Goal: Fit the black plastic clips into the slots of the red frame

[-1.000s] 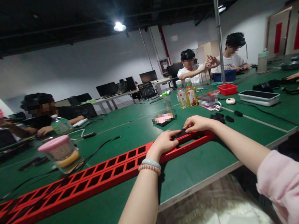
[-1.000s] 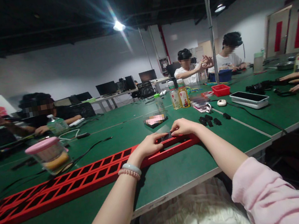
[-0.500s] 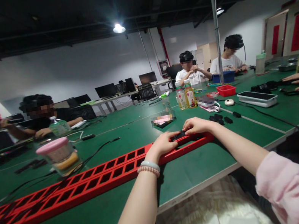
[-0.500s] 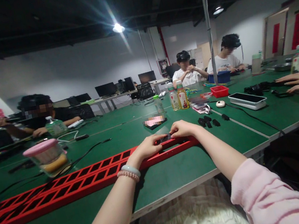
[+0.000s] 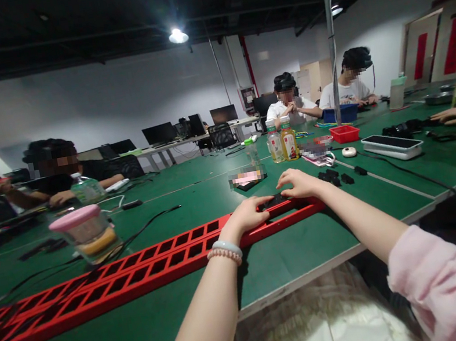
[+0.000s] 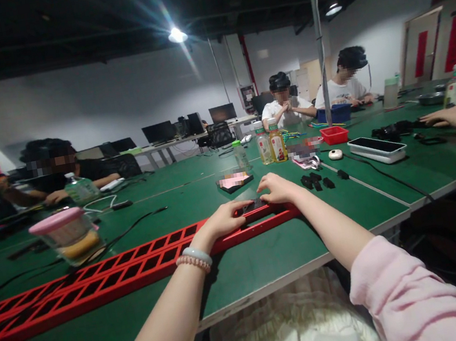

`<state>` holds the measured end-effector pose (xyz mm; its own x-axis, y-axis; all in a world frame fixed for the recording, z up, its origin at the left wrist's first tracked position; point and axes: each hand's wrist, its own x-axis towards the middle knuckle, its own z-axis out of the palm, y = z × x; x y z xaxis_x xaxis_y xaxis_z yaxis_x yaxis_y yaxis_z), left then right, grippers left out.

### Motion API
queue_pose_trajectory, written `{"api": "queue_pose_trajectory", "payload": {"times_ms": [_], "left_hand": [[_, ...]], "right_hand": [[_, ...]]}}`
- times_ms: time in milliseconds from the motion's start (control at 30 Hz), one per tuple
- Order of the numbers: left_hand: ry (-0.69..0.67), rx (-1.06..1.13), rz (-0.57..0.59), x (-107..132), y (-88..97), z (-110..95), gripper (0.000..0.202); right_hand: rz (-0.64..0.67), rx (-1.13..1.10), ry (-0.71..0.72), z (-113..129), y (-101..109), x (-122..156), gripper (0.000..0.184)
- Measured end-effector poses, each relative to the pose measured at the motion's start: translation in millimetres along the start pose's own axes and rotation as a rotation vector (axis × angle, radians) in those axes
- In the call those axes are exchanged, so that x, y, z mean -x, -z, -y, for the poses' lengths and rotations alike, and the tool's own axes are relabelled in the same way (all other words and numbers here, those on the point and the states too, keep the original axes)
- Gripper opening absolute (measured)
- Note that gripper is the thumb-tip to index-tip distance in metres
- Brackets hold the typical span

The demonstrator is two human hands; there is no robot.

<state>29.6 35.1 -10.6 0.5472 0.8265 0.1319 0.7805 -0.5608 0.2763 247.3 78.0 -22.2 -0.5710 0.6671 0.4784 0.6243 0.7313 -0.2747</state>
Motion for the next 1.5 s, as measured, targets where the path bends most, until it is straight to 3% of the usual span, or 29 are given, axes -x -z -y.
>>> {"api": "queue_pose_trajectory", "payload": {"times_ms": [100, 300, 400, 567, 933, 1500], "left_hand": [[0.012, 0.006, 0.003, -1, -0.2, 0, 0.055], [0.024, 0.003, 0.006, 0, 0.4, -1, 0.055], [0.019, -0.005, 0.003, 1, 1.6, -2, 0.055], [0.027, -0.006, 0.000, 2, 2.4, -3, 0.055], [0.015, -0.004, -0.007, 1, 0.8, 1, 0.055], [-0.001, -0.012, -0.001, -2, -1.8, 5, 0.055]], "right_hand": [[-0.095, 0.128, -0.135, -8, 4, 3, 0.028], [-0.098, 0.302, -0.771, -33, 9, 11, 0.039], [-0.052, 0.296, -0.967, -43, 8, 12, 0.041], [0.093, 0.264, -1.195, -58, 6, 10, 0.060], [0.050, 0.257, -1.130, -70, -1, 11, 0.056], [-0.017, 0.259, -0.979, -57, 3, 8, 0.037]]}}
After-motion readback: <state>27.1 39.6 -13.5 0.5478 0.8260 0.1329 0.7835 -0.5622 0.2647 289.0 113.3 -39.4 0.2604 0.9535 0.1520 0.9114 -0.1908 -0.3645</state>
